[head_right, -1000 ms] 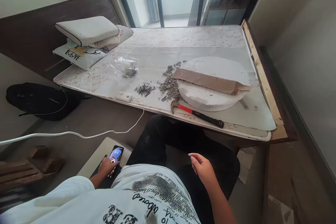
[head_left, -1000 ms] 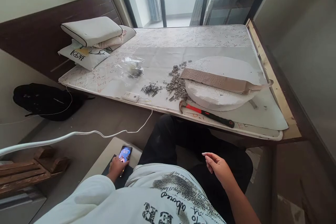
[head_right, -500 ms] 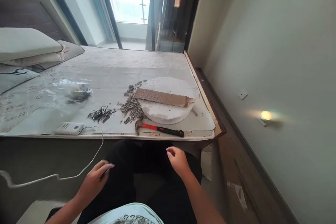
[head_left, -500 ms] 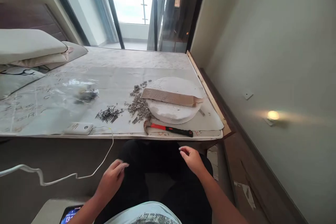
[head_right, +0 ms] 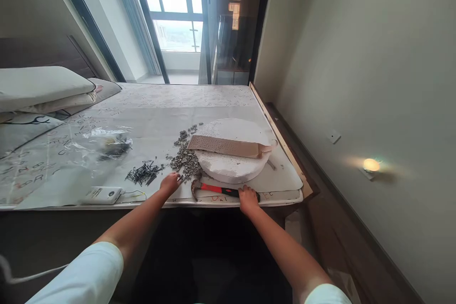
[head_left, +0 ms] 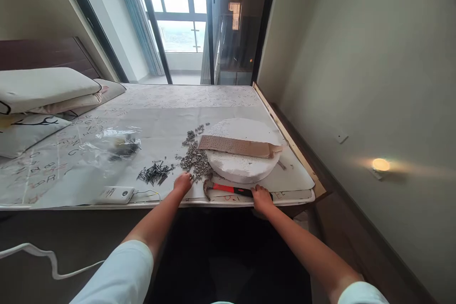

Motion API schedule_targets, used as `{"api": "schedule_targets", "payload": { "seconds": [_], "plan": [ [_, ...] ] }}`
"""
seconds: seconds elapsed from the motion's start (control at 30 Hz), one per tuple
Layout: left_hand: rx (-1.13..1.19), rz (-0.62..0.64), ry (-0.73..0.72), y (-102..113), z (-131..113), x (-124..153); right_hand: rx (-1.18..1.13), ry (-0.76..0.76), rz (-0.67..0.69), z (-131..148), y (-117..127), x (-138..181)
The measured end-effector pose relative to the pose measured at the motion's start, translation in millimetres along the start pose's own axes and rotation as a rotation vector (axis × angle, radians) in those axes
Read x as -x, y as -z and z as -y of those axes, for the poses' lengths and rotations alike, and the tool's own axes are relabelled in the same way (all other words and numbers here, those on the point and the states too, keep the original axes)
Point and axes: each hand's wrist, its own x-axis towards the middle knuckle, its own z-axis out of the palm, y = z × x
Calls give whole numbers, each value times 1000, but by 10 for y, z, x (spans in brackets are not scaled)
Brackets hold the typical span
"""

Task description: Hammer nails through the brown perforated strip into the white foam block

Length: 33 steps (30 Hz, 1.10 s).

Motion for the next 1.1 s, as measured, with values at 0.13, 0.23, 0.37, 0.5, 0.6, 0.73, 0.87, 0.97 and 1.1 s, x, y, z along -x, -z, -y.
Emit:
{"api": "schedule_targets", "payload": {
  "seconds": [0.13,0.23,0.37,0.5,0.6,0.73,0.87,0.97,1.1],
  "plan": [
    [-3,11,28,-52,-61,-88,13,10,35,26,72,-109],
    [25,19,58,-55,-61,-183,2,-9,58,71,154,-151],
    [77,19,50,-41,-21,-299,-60,-28,116,141,288,-147],
    [130,2,104,23,55,-350,-176,-52,125,219,408,-17],
    [175,-77,113,135,128,-358,-307,-95,126,287,439,215],
    [337,-168,79,387,197,-348,-559,-98,165,363,442,660],
    [495,-225,87,691,159,-344,-944,-146,226,324,546,1070],
    [591,-281,62,887,-20,-380,-1323,-177,254,202,674,1274],
    [925,-268,-29,1041,-521,-463,-1424,-185,223,-13,788,1408]
  ]
}}
